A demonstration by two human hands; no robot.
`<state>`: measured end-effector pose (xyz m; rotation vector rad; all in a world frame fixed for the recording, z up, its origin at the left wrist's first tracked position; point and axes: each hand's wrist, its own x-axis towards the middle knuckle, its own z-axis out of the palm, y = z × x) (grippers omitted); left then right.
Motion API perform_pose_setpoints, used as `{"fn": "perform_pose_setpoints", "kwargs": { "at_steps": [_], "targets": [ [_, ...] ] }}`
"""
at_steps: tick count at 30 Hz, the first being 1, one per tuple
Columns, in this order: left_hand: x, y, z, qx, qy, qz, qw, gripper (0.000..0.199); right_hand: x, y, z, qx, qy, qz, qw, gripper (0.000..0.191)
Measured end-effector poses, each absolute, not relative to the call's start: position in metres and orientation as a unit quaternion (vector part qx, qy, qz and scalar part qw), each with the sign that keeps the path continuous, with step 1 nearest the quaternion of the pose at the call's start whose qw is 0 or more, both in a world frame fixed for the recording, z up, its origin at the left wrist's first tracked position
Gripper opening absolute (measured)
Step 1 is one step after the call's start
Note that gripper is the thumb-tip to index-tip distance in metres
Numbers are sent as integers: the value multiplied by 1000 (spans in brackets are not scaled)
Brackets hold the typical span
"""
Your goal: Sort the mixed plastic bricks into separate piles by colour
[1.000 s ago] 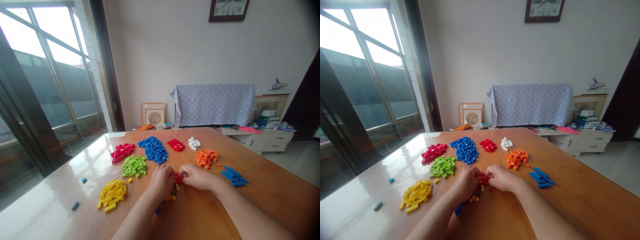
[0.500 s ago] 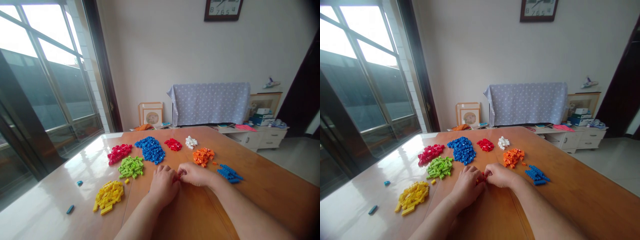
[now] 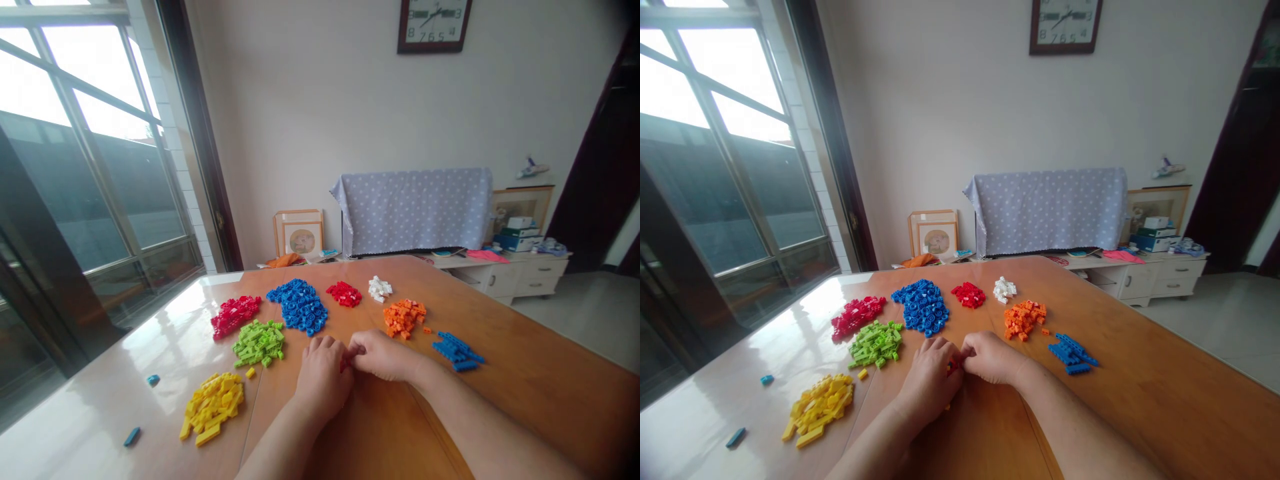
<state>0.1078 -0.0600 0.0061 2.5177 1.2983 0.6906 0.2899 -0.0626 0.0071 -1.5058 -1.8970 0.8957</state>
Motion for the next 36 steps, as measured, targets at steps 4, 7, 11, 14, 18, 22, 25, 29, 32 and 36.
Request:
{"fn": "perform_pose_setpoints", "kwargs": {
  "at_steps": [4,7,11,14,18,22,25,29,32,36],
  "targets": [
    [108,-56,6,832,446,299,137,8,286,-62,11,-527,-595,497,349,15],
    [110,-53,0,802,442,339,214,11,284,-62,13,-488,-530,571,395,15],
    [112,-48,-11,762,427,391,291,13,284,-61,13,-458,-473,624,422,16],
    [113,-44,-17,724,407,427,358,10,283,-62,14,-440,-462,638,433,17],
    [114,-41,-14,663,385,453,455,9,279,-64,17,-439,-472,624,441,18],
    [114,-44,-6,607,373,464,527,15,274,-66,18,-450,-490,599,446,21],
    [114,-45,-3,575,374,470,555,21,273,-67,19,-448,-490,597,450,24],
    [112,-45,-1,555,382,480,561,24,272,-67,19,-434,-489,603,457,23],
    [110,-46,2,524,376,481,594,25,273,-65,16,-428,-484,603,469,23],
    [107,-47,5,495,361,480,628,35,273,-63,15,-451,-482,575,483,24]
  ]
}}
